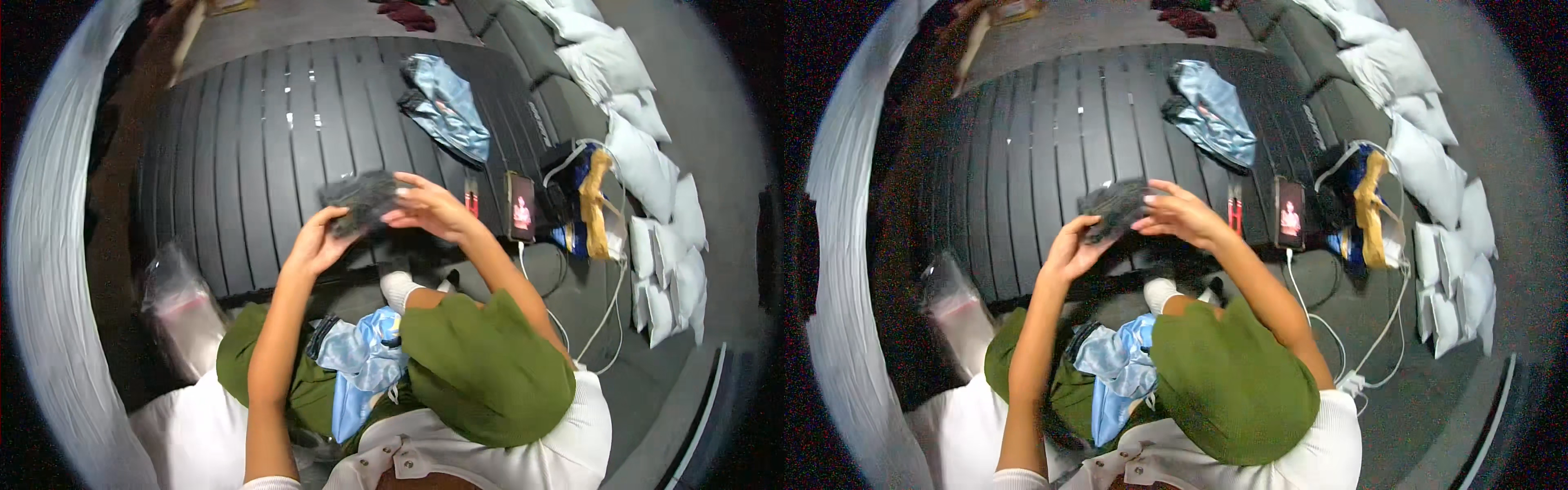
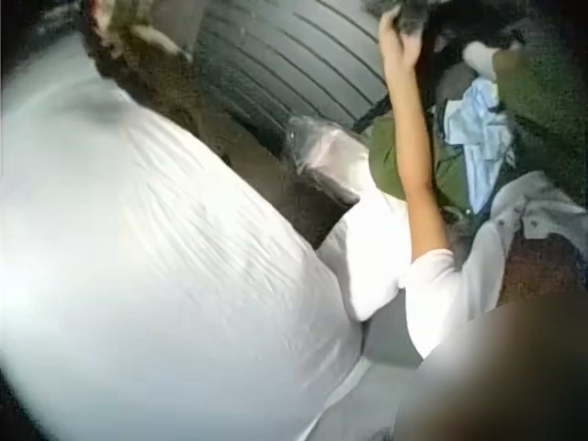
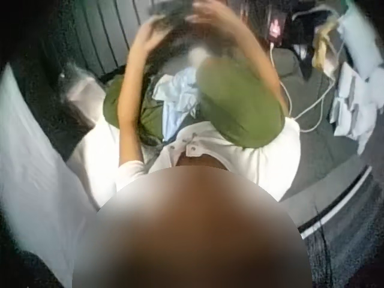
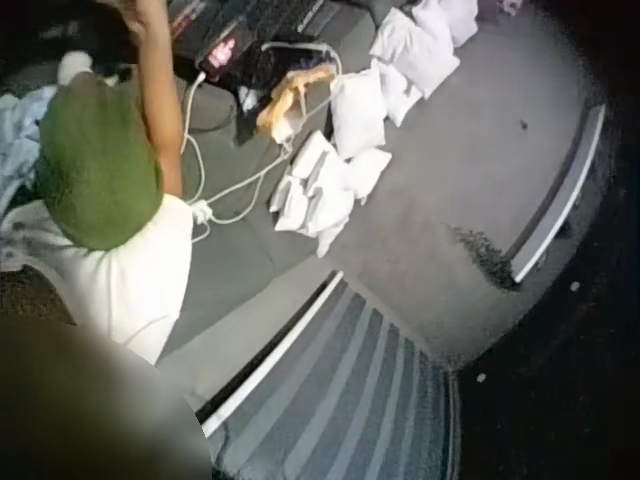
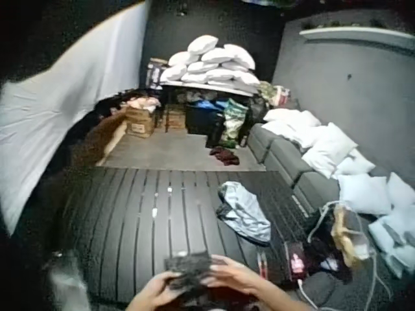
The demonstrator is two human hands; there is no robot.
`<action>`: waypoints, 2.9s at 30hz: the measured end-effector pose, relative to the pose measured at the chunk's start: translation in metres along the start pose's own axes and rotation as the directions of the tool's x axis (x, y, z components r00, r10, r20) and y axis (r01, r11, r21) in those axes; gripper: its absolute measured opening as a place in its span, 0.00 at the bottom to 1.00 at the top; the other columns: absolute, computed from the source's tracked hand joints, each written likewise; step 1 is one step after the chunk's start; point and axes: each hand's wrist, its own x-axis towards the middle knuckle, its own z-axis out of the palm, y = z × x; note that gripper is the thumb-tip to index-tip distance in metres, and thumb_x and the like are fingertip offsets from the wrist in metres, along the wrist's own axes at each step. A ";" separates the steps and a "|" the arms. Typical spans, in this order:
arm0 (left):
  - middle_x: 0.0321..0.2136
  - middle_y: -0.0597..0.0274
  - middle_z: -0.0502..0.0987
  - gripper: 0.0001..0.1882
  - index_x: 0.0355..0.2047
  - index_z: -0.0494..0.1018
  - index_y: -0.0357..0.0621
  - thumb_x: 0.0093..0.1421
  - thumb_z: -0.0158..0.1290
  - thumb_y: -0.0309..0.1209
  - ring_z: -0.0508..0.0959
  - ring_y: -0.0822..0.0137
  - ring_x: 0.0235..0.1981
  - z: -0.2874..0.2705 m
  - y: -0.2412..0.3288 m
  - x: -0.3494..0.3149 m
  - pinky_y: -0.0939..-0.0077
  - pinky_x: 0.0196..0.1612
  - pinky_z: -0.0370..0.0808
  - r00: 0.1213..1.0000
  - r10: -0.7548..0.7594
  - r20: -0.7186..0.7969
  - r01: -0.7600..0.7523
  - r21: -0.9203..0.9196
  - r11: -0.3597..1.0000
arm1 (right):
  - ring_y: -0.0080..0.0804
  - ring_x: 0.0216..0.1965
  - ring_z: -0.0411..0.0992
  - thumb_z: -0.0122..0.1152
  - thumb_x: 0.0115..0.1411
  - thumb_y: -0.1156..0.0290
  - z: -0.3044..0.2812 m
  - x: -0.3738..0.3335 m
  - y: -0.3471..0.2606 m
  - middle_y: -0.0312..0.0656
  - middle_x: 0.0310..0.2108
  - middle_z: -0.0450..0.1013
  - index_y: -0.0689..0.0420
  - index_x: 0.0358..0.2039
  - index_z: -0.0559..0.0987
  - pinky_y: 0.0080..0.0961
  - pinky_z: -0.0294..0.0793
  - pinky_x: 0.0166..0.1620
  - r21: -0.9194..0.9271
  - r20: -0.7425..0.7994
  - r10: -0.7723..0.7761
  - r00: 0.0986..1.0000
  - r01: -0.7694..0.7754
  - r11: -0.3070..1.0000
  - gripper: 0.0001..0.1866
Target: Packing various fabric pouches and patches into bags and trimming loose threads.
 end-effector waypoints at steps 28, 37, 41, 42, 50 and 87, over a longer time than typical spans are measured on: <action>0.62 0.51 0.42 0.40 0.60 0.49 0.50 0.49 0.53 0.41 0.48 0.44 0.59 -0.025 0.030 -0.004 0.55 0.59 0.50 0.574 0.814 -0.091 0.133 0.991 0.017 | 0.26 0.44 0.66 0.53 0.57 0.69 -0.254 -0.120 0.050 0.39 0.43 0.69 0.62 0.46 0.71 0.22 0.63 0.48 -0.698 -0.681 -0.686 0.258 0.054 0.714 0.16; 0.60 0.45 0.43 0.35 0.58 0.55 0.53 0.50 0.54 0.40 0.48 0.44 0.60 -0.030 0.027 -0.002 0.57 0.60 0.47 0.678 0.735 -0.010 0.165 0.976 -0.139 | 0.28 0.46 0.66 0.57 0.51 0.73 -0.273 -0.134 0.052 0.41 0.45 0.67 0.62 0.53 0.65 0.23 0.62 0.51 -0.607 -0.616 -0.538 0.575 0.088 0.790 0.27; 0.60 0.45 0.43 0.34 0.58 0.55 0.52 0.51 0.54 0.41 0.49 0.43 0.59 -0.031 0.027 -0.007 0.56 0.60 0.47 0.695 0.719 -0.001 0.154 0.977 -0.148 | 0.30 0.48 0.63 0.61 0.46 0.72 -0.267 -0.131 0.055 0.42 0.47 0.64 0.61 0.57 0.59 0.24 0.61 0.52 -0.729 -0.576 -0.541 0.613 -0.086 0.679 0.36; 0.60 0.45 0.43 0.34 0.58 0.55 0.52 0.51 0.54 0.41 0.49 0.42 0.59 -0.030 0.027 -0.008 0.56 0.59 0.47 0.694 0.720 0.005 0.156 0.975 -0.157 | 0.30 0.49 0.62 0.64 0.44 0.70 -0.264 -0.131 0.055 0.42 0.48 0.63 0.61 0.57 0.59 0.25 0.61 0.53 -0.756 -0.562 -0.556 0.612 -0.107 0.646 0.38; 0.60 0.43 0.43 0.34 0.57 0.56 0.51 0.51 0.54 0.42 0.50 0.41 0.58 -0.030 0.031 -0.010 0.56 0.59 0.48 0.685 0.728 0.030 0.157 0.970 -0.188 | 0.33 0.53 0.59 0.70 0.37 0.68 -0.261 -0.131 0.053 0.43 0.52 0.58 0.59 0.57 0.59 0.26 0.58 0.55 -0.799 -0.550 -0.557 0.623 -0.197 0.568 0.45; 0.63 0.49 0.37 0.55 0.61 0.48 0.63 0.33 0.66 0.38 0.40 0.42 0.62 -0.011 0.011 -0.027 0.50 0.61 0.42 0.946 0.285 0.155 0.091 0.715 -0.693 | 0.24 0.48 0.60 0.48 0.59 0.55 -0.255 -0.134 0.048 0.35 0.49 0.66 0.51 0.53 0.66 0.25 0.57 0.49 -0.518 -0.696 -0.485 0.530 0.097 0.850 0.23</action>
